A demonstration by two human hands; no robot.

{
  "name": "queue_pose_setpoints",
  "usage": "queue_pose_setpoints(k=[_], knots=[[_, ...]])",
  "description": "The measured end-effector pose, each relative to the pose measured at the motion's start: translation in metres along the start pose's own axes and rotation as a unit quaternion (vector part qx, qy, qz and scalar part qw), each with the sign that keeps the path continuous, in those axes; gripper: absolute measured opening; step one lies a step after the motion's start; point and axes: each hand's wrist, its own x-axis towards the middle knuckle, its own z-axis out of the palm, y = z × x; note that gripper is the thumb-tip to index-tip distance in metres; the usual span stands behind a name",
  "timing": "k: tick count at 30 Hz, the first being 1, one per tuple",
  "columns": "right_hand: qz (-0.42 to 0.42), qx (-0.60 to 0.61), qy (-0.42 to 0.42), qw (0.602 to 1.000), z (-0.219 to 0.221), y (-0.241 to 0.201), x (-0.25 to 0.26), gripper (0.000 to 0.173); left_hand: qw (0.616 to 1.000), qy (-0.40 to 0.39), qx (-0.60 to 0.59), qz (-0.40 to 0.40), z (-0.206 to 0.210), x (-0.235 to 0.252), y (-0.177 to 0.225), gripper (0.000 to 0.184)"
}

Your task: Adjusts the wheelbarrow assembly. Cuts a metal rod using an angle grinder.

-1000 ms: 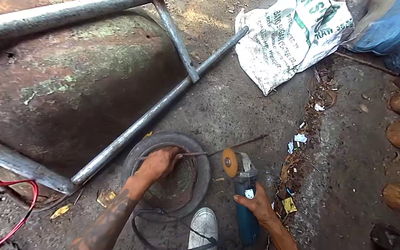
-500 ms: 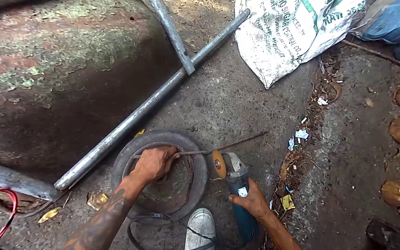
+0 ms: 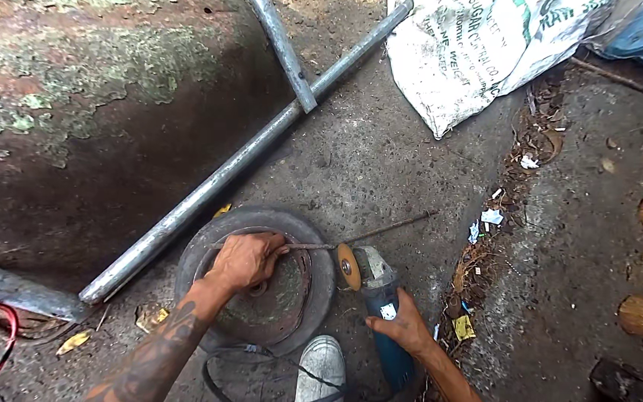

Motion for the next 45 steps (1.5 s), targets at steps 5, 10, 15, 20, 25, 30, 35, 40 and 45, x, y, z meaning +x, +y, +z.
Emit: queue_pose_setpoints(k=[5,10,15,20,25,30,35,40,45], knots=[[-0.003,0.004,-0.002,1.0,0.001,-0.001,0.001,0.085,1.0,0.03,0.002,0.008,0.005,-0.002,-0.001,0.044],[-0.003,-0.004,-0.005,1.0,0.002,-0.002,0.0,0.085,0.999,0.036,0.004,0.008,0.007,-0.002,-0.001,0.043],[-0.006,0.003,-0.004,1.0,0.003,-0.001,0.001,0.085,1.0,0.025,0.004,0.008,0.005,-0.001,-0.001,0.042],[-0.003,-0.004,0.0,1.0,0.004,-0.004,0.0,0.085,1.0,0.017,0.005,0.001,0.002,0.0,0.002,0.04],[-0.013,-0.002,0.003,1.0,0.004,-0.001,0.0,0.087,1.0,0.009,0.009,-0.003,0.0,0.0,0.003,0.039],[-0.008,-0.023,0.0,1.0,0.005,0.0,-0.003,0.09,1.0,0.019,0.006,-0.008,0.002,-0.002,0.004,0.039],[-0.003,0.03,0.039,0.999,0.001,0.0,-0.01,0.083,1.0,0.004,0.011,-0.01,-0.001,-0.001,0.005,0.038],[0.013,0.02,0.033,0.999,-0.007,0.004,-0.01,0.083,1.0,0.018,0.01,0.002,0.002,-0.001,0.002,0.038],[0.014,0.015,0.014,1.0,0.003,0.003,-0.006,0.084,1.0,0.029,0.008,0.005,0.004,-0.001,0.001,0.039]])
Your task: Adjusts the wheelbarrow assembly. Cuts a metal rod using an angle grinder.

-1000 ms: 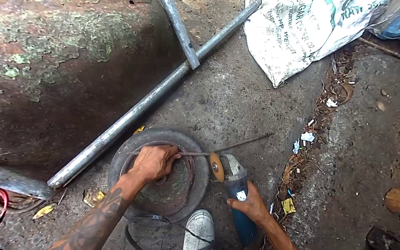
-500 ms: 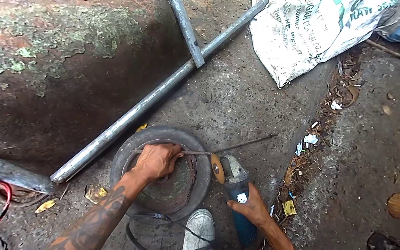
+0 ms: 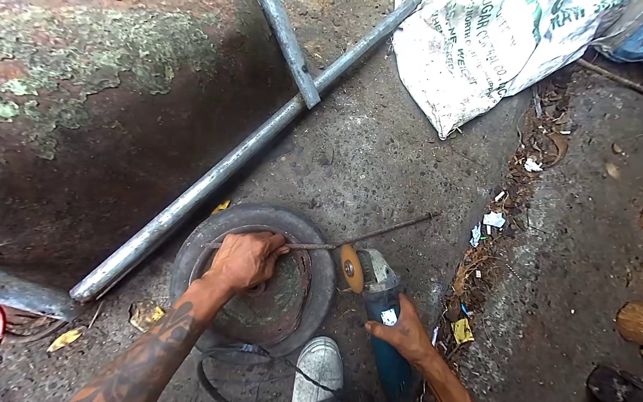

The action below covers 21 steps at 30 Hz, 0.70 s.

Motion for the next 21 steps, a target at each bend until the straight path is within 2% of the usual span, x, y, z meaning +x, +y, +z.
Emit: queue_pose_setpoints(k=[11,21], knots=[[-0.007,-0.029,-0.008,1.0,0.0016,-0.0009,0.004,0.091,1.0,0.003,0.001,-0.001,0.0006,-0.0005,0.0005,0.039],[-0.003,-0.032,-0.009,0.999,0.003,-0.0031,0.004,0.088,1.0,-0.006,0.011,0.0,-0.0018,0.0007,0.001,0.037]])
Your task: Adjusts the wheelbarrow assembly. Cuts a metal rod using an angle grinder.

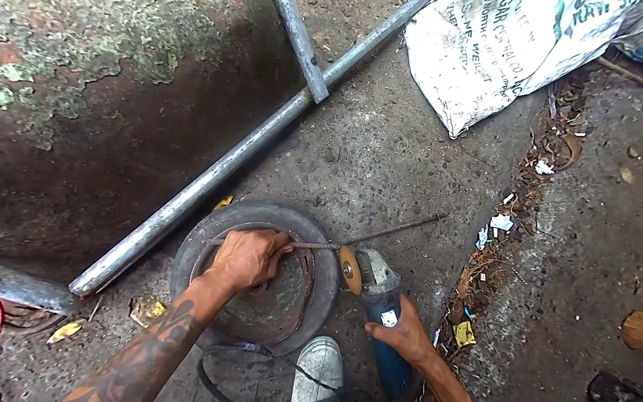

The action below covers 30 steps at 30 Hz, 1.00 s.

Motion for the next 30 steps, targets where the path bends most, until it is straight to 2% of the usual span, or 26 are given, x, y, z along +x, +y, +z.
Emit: queue_pose_setpoints(k=[6,14,20,25,30], knots=[[0.002,0.001,-0.002,1.0,-0.001,-0.001,0.001,0.087,1.0,0.001,0.005,-0.001,-0.001,0.001,0.002,0.036],[0.007,-0.016,-0.004,1.0,-0.005,-0.001,0.0,0.086,0.999,-0.036,0.019,-0.001,-0.006,0.006,0.004,0.034],[0.009,-0.012,-0.008,1.0,-0.001,0.002,-0.003,0.09,1.0,-0.018,0.015,0.005,-0.004,0.006,0.004,0.034],[0.001,0.029,0.02,0.999,-0.004,0.001,-0.006,0.086,0.999,-0.029,0.013,0.001,-0.006,0.006,0.005,0.035],[0.009,0.021,0.026,0.999,-0.017,0.006,-0.005,0.085,1.0,-0.029,0.01,0.006,-0.006,0.008,0.003,0.032]])
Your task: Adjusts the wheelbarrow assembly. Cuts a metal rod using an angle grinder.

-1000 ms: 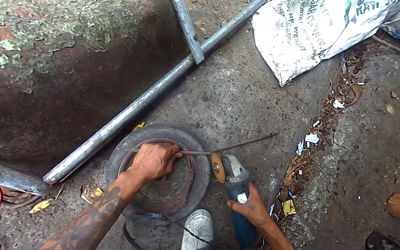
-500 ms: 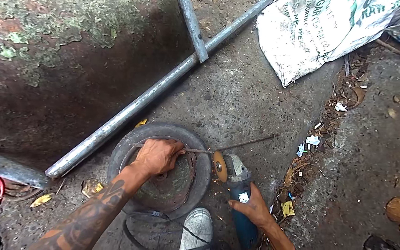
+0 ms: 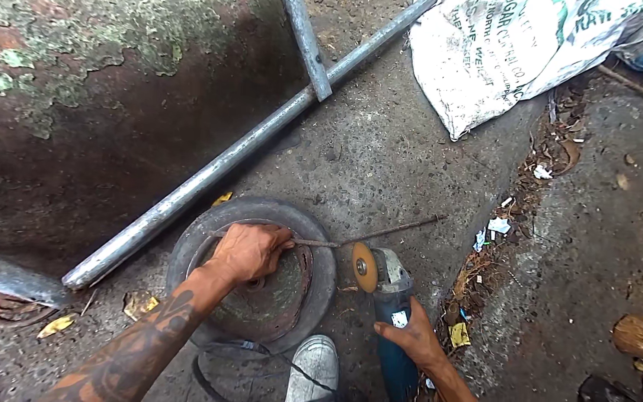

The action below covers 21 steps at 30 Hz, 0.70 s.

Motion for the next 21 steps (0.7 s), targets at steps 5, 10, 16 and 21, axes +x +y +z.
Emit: queue_pose_setpoints(k=[5,10,16,21], knots=[[0.014,-0.026,-0.02,0.999,0.0043,-0.0049,0.0043,0.085,1.0,-0.004,0.014,-0.002,-0.001,0.0007,0.001,0.032],[0.007,-0.019,-0.032,0.999,0.0084,-0.0058,0.0081,0.084,1.0,-0.023,0.009,-0.013,-0.0041,0.0012,0.0029,0.031],[-0.003,-0.022,-0.033,0.999,0.0085,-0.0081,0.0085,0.084,1.0,-0.01,0.011,-0.008,-0.0021,0.0008,0.0025,0.032],[-0.008,-0.024,-0.036,0.999,0.0082,-0.0078,0.0089,0.086,1.0,-0.005,0.011,-0.003,-0.0011,0.0002,0.0018,0.033]])
